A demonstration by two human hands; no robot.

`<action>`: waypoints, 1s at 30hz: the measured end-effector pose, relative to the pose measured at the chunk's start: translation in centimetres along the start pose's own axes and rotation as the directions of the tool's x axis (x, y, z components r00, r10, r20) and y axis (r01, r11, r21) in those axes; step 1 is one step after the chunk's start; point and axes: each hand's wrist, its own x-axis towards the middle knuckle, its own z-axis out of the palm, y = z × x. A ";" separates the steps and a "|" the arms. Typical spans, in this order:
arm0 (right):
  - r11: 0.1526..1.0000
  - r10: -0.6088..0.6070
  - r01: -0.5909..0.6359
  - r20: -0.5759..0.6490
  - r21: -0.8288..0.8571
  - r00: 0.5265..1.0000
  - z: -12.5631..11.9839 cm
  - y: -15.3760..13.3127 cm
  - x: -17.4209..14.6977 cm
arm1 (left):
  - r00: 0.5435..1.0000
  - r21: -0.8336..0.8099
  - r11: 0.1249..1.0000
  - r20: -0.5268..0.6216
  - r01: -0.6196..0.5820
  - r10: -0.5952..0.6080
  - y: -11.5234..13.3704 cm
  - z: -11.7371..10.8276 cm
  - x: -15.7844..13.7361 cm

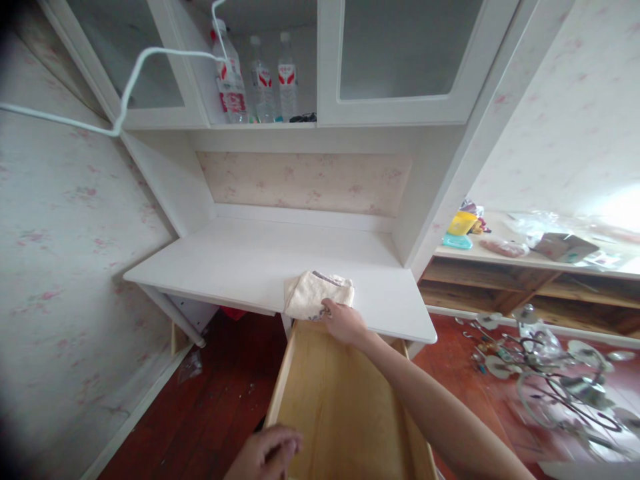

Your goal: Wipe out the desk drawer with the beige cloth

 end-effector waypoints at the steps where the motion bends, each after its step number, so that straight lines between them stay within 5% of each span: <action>1: 0.985 0.109 -0.100 -0.059 0.138 0.992 -0.3 0.8 0.1 | 0.996 -0.031 0.999 -0.088 -0.028 0.025 0.8 -1.2 1.3; 4: 0.764 0.513 -0.395 -0.110 0.511 0.851 -1.0 3.2 1.1 | 0.948 -0.028 0.992 -0.300 -0.121 0.107 3.6 -5.6 6.4; 6: 0.607 0.646 -0.494 -0.025 0.622 0.763 -1.0 4.3 1.8 | 0.918 0.007 0.988 -0.370 -0.151 0.143 5.4 -8.2 10.6; 10: 0.519 0.631 -0.523 0.110 0.676 0.768 0.1 4.5 2.7 | 0.898 0.115 0.988 -0.418 -0.100 0.139 7.4 -10.7 18.9; 14: 0.519 0.599 -0.524 0.150 0.675 0.787 1.3 3.9 3.7 | 0.909 0.149 0.989 -0.411 -0.006 0.068 7.1 -10.5 23.5; 22: 0.714 0.378 -0.268 -0.034 0.646 0.925 1.6 3.8 2.5 | 0.911 0.178 0.982 -0.389 -0.069 0.135 5.7 -10.2 25.4; 26: 0.797 0.071 -0.004 -0.086 0.603 0.994 0.9 2.8 -0.4 | 0.926 0.110 0.982 -0.331 -0.155 0.183 5.5 -10.2 24.9; 30: 0.830 -0.183 0.182 -0.051 0.527 0.982 -0.2 1.4 -3.1 | 0.956 0.032 0.979 -0.210 -0.204 0.206 5.3 -10.9 23.9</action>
